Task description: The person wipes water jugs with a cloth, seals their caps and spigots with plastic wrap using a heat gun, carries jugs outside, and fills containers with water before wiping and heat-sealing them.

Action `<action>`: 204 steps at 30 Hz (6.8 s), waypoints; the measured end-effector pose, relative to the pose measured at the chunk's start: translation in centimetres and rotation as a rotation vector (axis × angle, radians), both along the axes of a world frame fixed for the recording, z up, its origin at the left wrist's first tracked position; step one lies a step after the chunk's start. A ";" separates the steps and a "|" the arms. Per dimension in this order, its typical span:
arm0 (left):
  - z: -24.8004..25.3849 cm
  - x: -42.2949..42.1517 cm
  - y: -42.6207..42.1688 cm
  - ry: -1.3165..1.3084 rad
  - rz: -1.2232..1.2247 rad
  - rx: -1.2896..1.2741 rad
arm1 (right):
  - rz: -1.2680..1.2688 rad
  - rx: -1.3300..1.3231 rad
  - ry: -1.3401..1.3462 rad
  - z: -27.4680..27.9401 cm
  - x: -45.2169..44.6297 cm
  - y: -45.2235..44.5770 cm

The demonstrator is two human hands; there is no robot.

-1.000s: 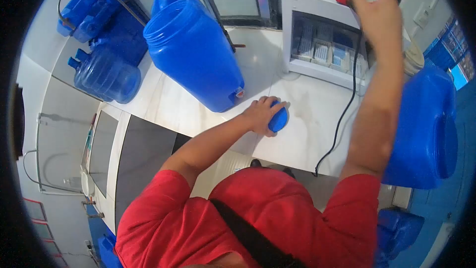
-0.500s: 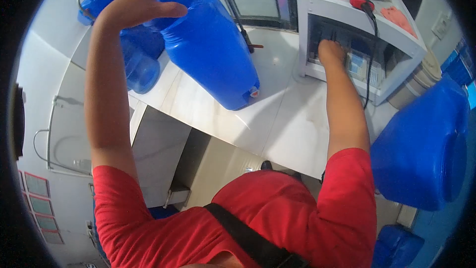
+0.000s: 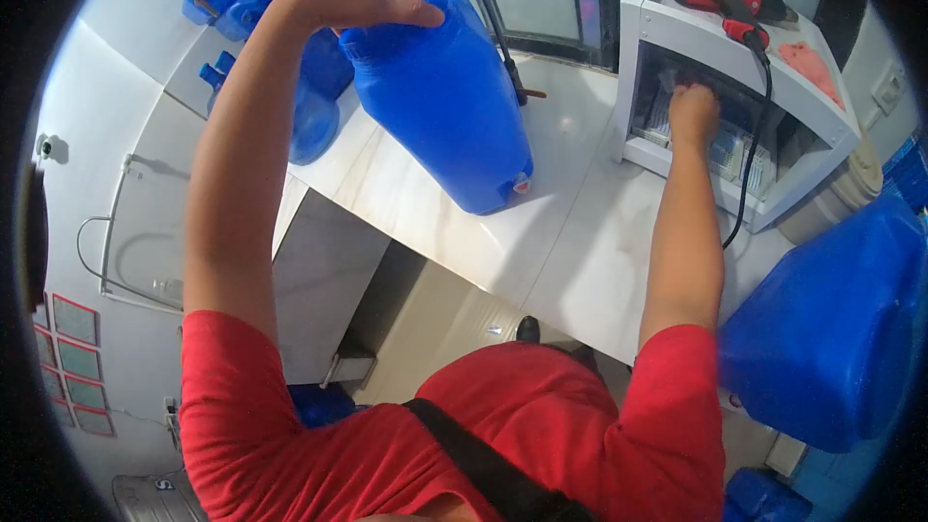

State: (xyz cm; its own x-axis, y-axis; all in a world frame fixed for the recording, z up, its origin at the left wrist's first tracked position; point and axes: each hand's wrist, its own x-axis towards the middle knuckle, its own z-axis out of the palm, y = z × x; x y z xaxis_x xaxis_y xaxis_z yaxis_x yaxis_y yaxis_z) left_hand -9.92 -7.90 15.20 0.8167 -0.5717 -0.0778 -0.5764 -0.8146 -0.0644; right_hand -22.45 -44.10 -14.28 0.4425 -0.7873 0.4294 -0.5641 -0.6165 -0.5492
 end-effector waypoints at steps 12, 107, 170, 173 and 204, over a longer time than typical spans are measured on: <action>-0.1 2.0 0.7 0.040 -0.173 0.031 | 0.219 0.123 -0.683 3.4 -6.6 8.3; -1.2 2.3 3.6 -0.188 -0.750 -0.296 | 0.140 -0.366 0.236 23.2 2.0 -0.8; 3.2 0.6 -0.8 0.258 0.140 -0.042 | 1.022 0.648 -0.253 12.6 -20.9 22.4; 3.5 3.1 -0.3 0.063 -0.270 0.153 | 1.079 0.426 -0.234 13.5 -20.7 22.7; 4.0 -0.6 -1.4 0.332 -0.309 0.129 | 1.009 0.134 -0.085 12.3 -20.2 22.3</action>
